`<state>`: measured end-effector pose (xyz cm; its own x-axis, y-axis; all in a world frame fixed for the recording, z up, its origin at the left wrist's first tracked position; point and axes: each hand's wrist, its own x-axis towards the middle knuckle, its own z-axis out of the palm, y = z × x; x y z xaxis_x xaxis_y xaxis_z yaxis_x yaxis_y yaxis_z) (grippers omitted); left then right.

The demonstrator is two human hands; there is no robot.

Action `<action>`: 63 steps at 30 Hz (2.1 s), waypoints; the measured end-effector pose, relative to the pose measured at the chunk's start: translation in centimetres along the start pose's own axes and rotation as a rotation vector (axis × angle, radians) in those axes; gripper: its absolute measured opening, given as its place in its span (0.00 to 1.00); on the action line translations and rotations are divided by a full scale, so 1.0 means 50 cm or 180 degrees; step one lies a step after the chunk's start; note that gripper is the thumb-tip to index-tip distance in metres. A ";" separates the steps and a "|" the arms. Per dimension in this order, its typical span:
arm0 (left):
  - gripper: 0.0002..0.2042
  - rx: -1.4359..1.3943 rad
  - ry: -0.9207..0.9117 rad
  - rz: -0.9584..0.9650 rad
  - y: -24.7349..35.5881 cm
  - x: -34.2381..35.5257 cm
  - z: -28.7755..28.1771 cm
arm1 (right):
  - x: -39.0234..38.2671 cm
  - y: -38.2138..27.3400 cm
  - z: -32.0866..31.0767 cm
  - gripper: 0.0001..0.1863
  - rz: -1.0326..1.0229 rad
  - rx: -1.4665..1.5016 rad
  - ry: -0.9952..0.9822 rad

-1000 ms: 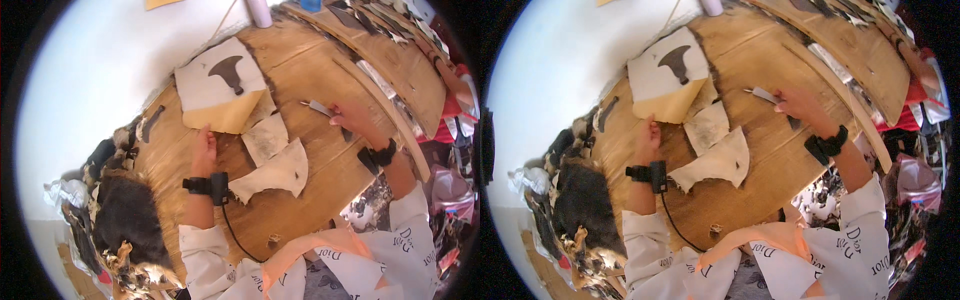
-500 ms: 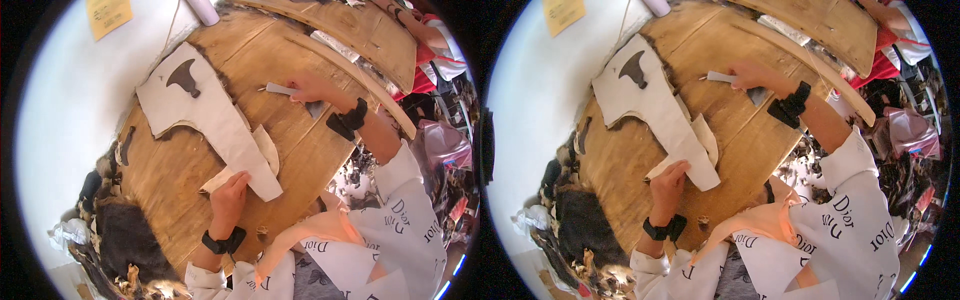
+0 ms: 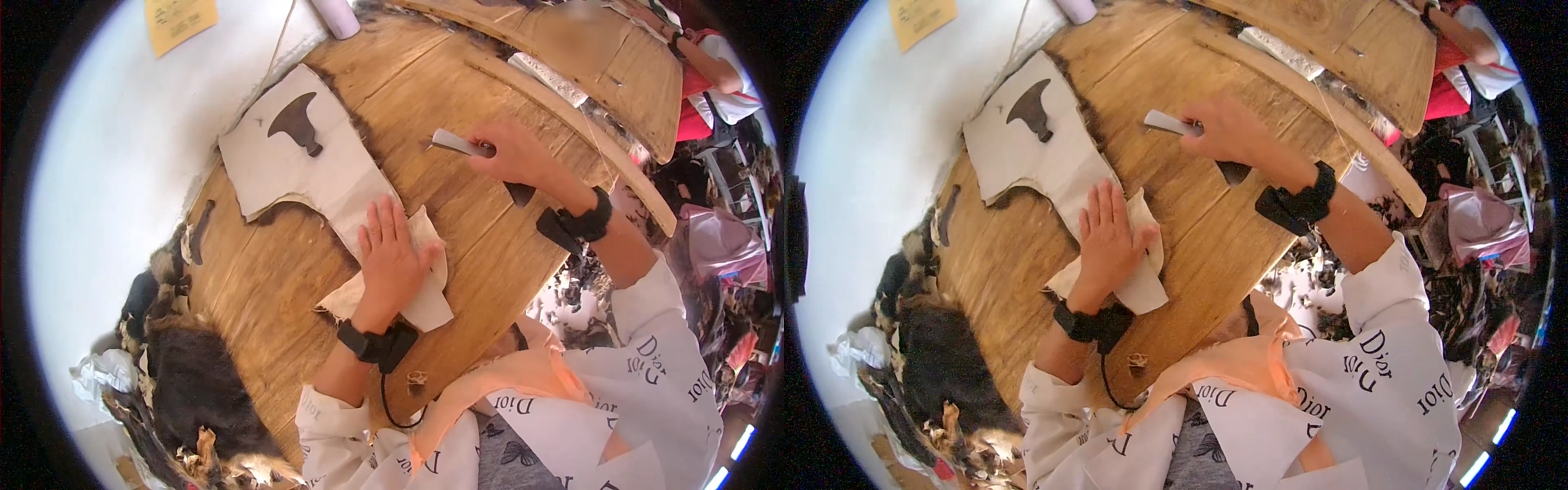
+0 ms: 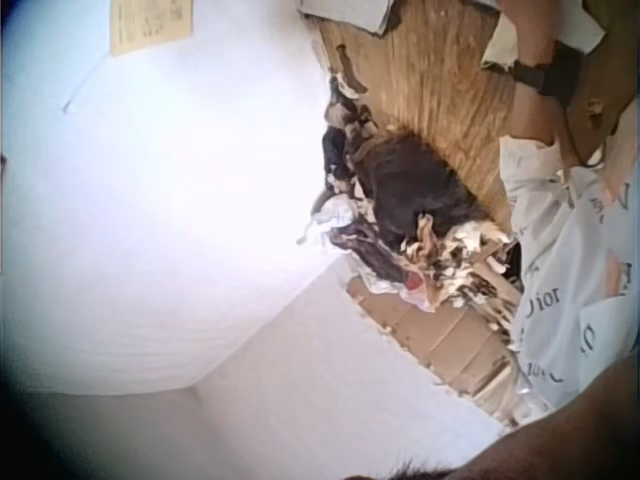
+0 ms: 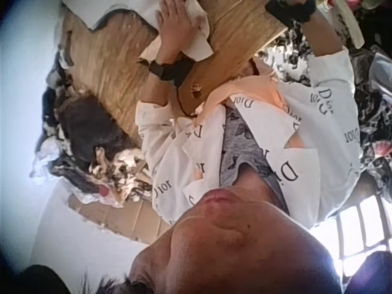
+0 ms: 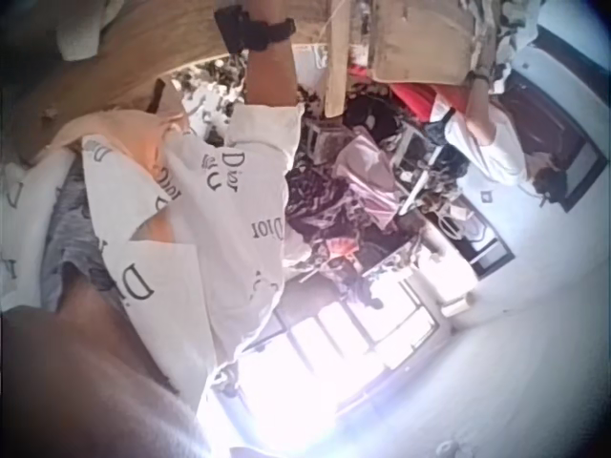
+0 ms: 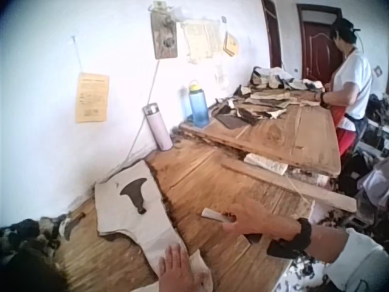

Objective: The person cuts a piece of fur using a hand tool, sews the edges together with a needle and thread, and then repeats the process with another piece of fur.

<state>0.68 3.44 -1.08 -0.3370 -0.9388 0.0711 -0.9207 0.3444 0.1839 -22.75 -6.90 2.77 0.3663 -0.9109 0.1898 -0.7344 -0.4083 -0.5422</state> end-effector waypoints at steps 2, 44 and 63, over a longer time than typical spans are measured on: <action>0.35 -0.0062 0.0068 -0.0067 0.007 -0.001 0.007 | -0.008 -0.013 -0.019 0.14 0.0403 0.0559 -0.0142; 0.01 -0.1070 0.1191 -0.0538 -0.124 -0.114 -0.037 | -0.083 -0.295 0.262 0.11 0.0297 0.1878 0.0116; 0.03 0.0382 0.0747 -0.0242 -0.117 -0.242 -0.167 | -0.144 -0.276 0.246 0.05 -0.0185 0.2734 -0.0094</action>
<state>11.81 12.83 5.18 -0.2239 -0.9307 0.2893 -0.9630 0.2569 0.0810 -8.22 6.02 -1.19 0.4134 -0.8832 0.2215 -0.0316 -0.2570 -0.9659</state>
